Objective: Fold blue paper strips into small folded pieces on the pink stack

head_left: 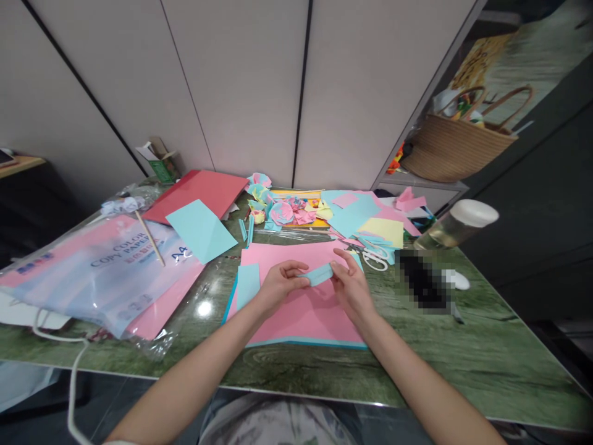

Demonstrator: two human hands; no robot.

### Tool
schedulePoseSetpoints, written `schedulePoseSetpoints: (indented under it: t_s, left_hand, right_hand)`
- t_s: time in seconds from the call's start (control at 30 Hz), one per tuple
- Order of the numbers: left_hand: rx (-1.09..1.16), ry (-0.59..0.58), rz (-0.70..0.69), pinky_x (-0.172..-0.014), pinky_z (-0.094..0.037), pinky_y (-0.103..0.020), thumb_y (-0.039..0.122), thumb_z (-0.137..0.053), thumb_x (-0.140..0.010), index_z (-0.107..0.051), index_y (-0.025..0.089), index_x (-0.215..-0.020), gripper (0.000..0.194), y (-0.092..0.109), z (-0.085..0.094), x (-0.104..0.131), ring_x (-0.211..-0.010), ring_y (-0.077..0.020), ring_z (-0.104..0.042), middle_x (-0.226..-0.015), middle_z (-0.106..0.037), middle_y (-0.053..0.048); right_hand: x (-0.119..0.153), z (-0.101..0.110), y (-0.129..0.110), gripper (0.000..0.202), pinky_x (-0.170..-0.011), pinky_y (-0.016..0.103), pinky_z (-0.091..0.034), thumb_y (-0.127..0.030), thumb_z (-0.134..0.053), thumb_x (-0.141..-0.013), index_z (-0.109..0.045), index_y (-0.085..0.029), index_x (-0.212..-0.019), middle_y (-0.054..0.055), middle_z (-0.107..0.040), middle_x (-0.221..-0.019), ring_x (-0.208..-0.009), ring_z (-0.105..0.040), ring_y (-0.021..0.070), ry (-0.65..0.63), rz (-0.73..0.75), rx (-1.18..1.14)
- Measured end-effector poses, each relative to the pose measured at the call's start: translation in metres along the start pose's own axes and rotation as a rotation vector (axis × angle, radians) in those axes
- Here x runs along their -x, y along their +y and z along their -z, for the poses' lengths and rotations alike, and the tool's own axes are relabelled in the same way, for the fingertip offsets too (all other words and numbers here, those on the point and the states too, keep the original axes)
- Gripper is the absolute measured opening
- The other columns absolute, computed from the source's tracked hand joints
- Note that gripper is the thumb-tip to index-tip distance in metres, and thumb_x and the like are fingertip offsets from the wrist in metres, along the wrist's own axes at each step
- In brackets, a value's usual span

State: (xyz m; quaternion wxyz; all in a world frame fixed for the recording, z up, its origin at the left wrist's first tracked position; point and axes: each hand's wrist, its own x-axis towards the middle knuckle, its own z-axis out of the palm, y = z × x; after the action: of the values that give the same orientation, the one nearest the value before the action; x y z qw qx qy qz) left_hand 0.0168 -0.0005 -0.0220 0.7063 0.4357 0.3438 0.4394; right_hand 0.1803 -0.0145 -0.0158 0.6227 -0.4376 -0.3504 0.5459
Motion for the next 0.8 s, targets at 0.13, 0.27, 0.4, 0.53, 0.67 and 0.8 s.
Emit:
schedulePoseSetpoints:
  t_s: [0.13, 0.27, 0.4, 0.53, 0.67, 0.8]
  left_hand:
    - [0.033, 0.052, 0.034, -0.057, -0.042, -0.019, 0.022, -0.073, -0.054, -0.059, 0.015, -0.080, 0.030, -0.002, 0.002, -0.001, -0.058, -0.0082, -0.055, -0.065, -0.058, 0.001]
    - [0.175, 0.038, 0.042, -0.064, -0.043, -0.021, 0.021, -0.071, -0.058, -0.057, 0.017, -0.082, 0.029, -0.003, 0.000, 0.000, -0.064, -0.0076, -0.056, -0.072, -0.056, 0.002]
    - [0.207, 0.003, 0.021, -0.067, -0.042, -0.021, 0.020, -0.070, -0.060, -0.056, 0.017, -0.083, 0.027, -0.002, -0.003, 0.001, -0.067, -0.0071, -0.055, -0.077, -0.054, 0.003]
    - [0.190, -0.008, 0.008, -0.066, -0.042, -0.022, 0.022, -0.070, -0.060, -0.056, 0.017, -0.084, 0.028, -0.003, -0.004, 0.001, -0.066, -0.0075, -0.054, -0.078, -0.054, 0.002]
    - [0.139, -0.038, 0.009, -0.065, -0.041, -0.021, 0.021, -0.067, -0.063, -0.055, 0.016, -0.085, 0.025, -0.005, -0.005, 0.001, -0.069, -0.0089, -0.055, -0.080, -0.055, 0.001]
    - [-0.011, -0.018, 0.013, -0.074, -0.043, -0.029, 0.025, -0.064, -0.066, -0.055, 0.016, -0.093, 0.029, -0.006, -0.006, 0.002, -0.079, -0.0149, -0.057, -0.089, -0.059, -0.005]
  right_hand:
    - [0.000, 0.001, -0.004, 0.042, -0.065, 0.023, -0.039, -0.031, -0.057, -0.072, -0.045, -0.024, -0.111, -0.005, -0.051, -0.062, -0.061, -0.049, 0.0088, -0.024, 0.033, -0.025]
    - [0.002, 0.000, -0.004, 0.053, -0.073, 0.028, -0.041, -0.033, -0.057, -0.071, -0.036, -0.027, -0.119, -0.002, -0.056, -0.077, -0.075, -0.054, 0.0121, -0.124, -0.003, 0.030]
    - [0.005, -0.002, -0.001, 0.067, -0.069, 0.027, -0.041, -0.026, -0.064, -0.065, -0.030, -0.029, -0.122, -0.003, -0.056, -0.078, -0.074, -0.054, 0.0124, -0.179, -0.016, 0.121]
    - [0.007, -0.004, -0.002, 0.071, -0.072, 0.030, -0.042, -0.026, -0.065, -0.064, -0.026, -0.030, -0.124, -0.002, -0.058, -0.081, -0.079, -0.055, 0.0147, -0.170, -0.025, 0.113]
    - [0.010, -0.007, 0.000, 0.058, -0.064, 0.028, -0.042, -0.026, -0.063, -0.065, -0.035, -0.028, -0.116, -0.003, -0.058, -0.075, -0.070, -0.054, 0.0142, -0.153, 0.037, 0.227]
    - [0.014, -0.005, 0.000, 0.016, -0.067, 0.030, -0.039, -0.025, -0.059, -0.069, -0.053, -0.020, -0.083, 0.000, -0.056, -0.073, -0.071, -0.050, 0.0152, -0.027, 0.353, 0.632]
